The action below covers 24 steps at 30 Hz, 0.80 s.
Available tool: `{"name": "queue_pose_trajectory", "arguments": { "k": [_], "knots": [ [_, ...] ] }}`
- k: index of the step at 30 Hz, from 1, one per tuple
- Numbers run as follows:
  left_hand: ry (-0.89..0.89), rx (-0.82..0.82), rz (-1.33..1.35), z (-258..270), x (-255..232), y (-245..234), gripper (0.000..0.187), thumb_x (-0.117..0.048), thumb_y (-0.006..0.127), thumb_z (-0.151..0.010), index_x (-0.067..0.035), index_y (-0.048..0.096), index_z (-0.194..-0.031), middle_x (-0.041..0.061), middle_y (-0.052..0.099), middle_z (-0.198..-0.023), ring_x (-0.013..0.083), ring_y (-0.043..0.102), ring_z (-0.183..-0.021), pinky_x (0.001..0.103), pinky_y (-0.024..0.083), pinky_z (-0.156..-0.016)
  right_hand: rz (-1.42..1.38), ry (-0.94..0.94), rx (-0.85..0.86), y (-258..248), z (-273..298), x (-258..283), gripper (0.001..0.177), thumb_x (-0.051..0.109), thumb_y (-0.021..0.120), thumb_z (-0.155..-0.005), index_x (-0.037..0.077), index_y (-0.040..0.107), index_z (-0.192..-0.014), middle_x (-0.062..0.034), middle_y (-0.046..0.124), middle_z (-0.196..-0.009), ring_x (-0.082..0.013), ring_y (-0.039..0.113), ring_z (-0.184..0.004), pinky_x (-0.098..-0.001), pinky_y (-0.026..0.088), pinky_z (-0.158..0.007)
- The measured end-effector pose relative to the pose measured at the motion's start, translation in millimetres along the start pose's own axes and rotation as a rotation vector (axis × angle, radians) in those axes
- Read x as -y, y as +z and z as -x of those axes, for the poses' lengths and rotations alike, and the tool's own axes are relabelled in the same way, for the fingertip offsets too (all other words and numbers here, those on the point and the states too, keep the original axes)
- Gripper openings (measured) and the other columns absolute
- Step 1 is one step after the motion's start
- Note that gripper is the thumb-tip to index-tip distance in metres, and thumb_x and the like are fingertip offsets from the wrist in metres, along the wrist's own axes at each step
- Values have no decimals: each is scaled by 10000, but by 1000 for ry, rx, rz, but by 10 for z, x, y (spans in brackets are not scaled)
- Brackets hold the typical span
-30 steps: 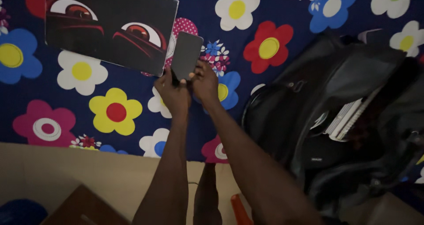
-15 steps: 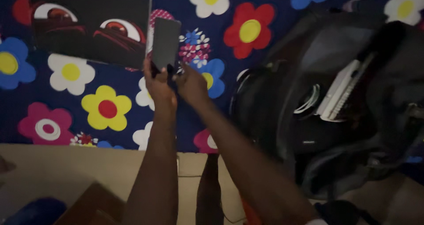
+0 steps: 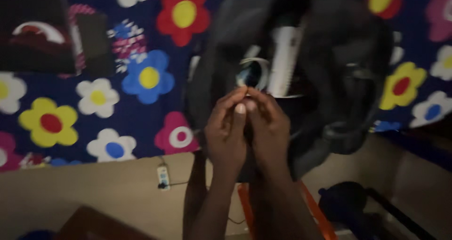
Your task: The person opens a black backpack on a bed and removes items one at a time, placing a notebook, a book, a phone, a wallet, a water bottle, cables, and small containers onto the bed. They continue emptying the bag's compartments and arranging the removed items on the bedspread.
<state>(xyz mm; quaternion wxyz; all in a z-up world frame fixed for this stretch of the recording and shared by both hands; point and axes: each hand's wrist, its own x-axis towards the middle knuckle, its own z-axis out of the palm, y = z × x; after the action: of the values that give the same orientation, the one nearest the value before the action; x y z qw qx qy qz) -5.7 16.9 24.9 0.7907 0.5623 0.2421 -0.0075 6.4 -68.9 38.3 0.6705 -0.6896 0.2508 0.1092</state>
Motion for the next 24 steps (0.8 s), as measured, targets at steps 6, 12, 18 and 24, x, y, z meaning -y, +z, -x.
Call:
{"name": "queue_pose_trajectory", "arguments": {
  "k": [6,12,18,24],
  "knots": [
    [181,146,-573,-625,1148,377,533,-386,471,-1107,20,522,-1448,226,546,-1501,362,535,-1404,447,412,-1180,36,18,151,-580,-1026,-703,523,77,580,-1023,30,459,-1529,-121,533,-1537,-206,549,-1370,-356,471,-1109],
    [452,30,-1002,-974,1880,325,511,-252,648,-982,-41,568,-1440,225,585,-1473,397,561,-1388,422,443,-1183,358,-151,132,-532,-1212,-1265,697,202,719,-909,26,437,-1522,-195,589,-1437,-299,663,-1191,-352,539,-985],
    [347,-307,-887,-782,1637,448,648,-254,759,-861,19,518,-1397,259,634,-1326,402,628,-1209,443,489,-1027,437,-463,-182,-407,-1099,-1158,651,227,789,-930,36,512,-1487,-272,522,-1519,-434,559,-1395,-446,498,-1141],
    [414,-211,-720,-928,1549,412,361,-150,681,-941,-8,655,-1272,184,736,-1149,306,708,-1034,376,545,-917,337,-313,-64,-475,-1154,-1069,762,245,799,-851,5,458,-1489,-265,612,-1407,-416,600,-1323,-440,503,-1084]
  ]
}}
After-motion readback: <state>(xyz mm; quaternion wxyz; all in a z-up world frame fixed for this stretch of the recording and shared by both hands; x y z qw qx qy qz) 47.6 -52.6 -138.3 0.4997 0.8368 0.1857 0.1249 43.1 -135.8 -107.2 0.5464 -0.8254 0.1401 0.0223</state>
